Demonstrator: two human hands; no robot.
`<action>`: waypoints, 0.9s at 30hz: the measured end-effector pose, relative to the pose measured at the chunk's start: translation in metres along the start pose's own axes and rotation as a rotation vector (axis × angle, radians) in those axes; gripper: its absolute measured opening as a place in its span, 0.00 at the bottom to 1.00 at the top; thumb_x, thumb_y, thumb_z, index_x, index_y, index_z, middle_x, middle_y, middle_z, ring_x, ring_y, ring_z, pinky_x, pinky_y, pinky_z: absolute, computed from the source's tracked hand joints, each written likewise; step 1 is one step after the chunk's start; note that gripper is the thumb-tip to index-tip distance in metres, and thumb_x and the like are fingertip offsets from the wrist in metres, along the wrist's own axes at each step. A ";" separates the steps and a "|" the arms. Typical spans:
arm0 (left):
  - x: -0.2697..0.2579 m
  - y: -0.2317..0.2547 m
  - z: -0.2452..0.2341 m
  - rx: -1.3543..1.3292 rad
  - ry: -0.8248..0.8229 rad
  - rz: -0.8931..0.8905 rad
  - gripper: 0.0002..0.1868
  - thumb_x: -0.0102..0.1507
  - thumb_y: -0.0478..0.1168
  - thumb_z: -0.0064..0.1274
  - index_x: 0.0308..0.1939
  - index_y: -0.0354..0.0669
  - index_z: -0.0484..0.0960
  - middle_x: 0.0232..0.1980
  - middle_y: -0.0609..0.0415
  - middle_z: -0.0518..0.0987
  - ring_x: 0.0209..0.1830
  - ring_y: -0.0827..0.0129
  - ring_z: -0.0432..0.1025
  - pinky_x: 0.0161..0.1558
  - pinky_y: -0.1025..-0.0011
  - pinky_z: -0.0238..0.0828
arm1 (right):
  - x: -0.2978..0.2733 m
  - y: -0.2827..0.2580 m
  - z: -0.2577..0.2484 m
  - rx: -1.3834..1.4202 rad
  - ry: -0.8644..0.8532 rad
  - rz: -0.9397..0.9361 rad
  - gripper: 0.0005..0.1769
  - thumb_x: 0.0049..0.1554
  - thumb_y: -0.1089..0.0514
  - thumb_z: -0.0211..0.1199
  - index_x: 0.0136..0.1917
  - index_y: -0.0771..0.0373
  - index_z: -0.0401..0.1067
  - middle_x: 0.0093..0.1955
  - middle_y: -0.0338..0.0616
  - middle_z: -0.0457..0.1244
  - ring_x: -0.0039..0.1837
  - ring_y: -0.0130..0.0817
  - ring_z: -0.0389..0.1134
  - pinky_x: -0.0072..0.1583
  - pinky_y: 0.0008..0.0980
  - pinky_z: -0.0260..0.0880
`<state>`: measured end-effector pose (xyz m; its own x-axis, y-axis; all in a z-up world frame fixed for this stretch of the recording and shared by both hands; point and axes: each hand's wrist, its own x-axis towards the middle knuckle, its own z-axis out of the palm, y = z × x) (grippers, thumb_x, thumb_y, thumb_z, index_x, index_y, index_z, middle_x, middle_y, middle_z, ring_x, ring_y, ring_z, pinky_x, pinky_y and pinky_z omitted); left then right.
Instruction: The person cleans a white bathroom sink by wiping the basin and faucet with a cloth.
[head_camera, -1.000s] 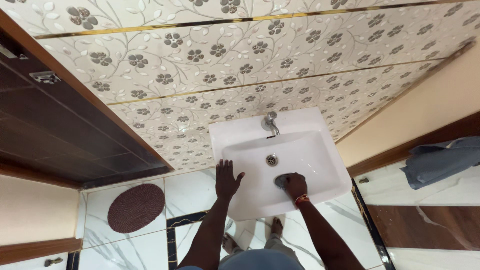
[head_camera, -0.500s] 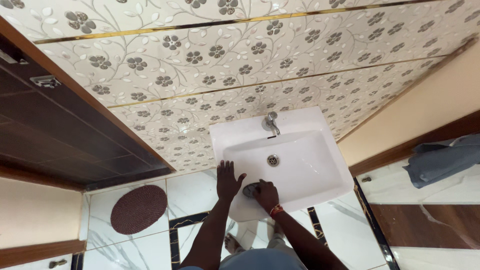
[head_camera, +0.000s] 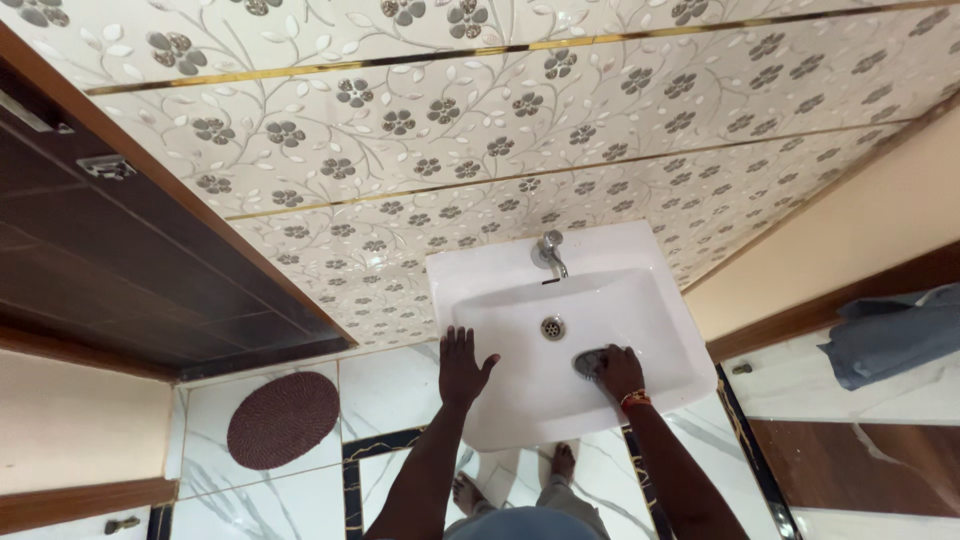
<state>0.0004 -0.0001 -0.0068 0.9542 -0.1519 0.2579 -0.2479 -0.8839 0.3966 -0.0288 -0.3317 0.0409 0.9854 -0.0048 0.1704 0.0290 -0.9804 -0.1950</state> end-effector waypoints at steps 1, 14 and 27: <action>0.000 0.000 0.001 0.002 0.013 0.005 0.47 0.64 0.69 0.46 0.69 0.30 0.68 0.72 0.36 0.68 0.78 0.45 0.53 0.77 0.50 0.41 | 0.001 -0.002 0.002 -0.055 -0.070 -0.032 0.17 0.48 0.48 0.67 0.45 0.61 0.75 0.48 0.48 0.69 0.52 0.50 0.68 0.60 0.48 0.67; -0.002 0.000 0.001 -0.015 0.016 -0.002 0.46 0.64 0.68 0.48 0.69 0.29 0.69 0.72 0.35 0.68 0.78 0.43 0.54 0.77 0.50 0.44 | -0.026 -0.146 0.091 0.188 -0.084 -0.339 0.41 0.52 0.40 0.70 0.72 0.57 0.63 0.74 0.64 0.53 0.72 0.72 0.52 0.69 0.66 0.49; -0.002 0.004 -0.005 0.053 -0.006 -0.032 0.45 0.63 0.67 0.50 0.69 0.32 0.70 0.73 0.36 0.67 0.79 0.45 0.54 0.76 0.50 0.45 | 0.044 0.044 0.041 -0.206 -0.167 -0.010 0.36 0.43 0.30 0.71 0.57 0.51 0.71 0.54 0.46 0.64 0.57 0.48 0.65 0.56 0.53 0.61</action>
<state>-0.0029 -0.0011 -0.0011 0.9626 -0.1254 0.2400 -0.2078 -0.9105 0.3575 0.0231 -0.3669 0.0001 0.9998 0.0214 0.0064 0.0213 -0.9997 0.0095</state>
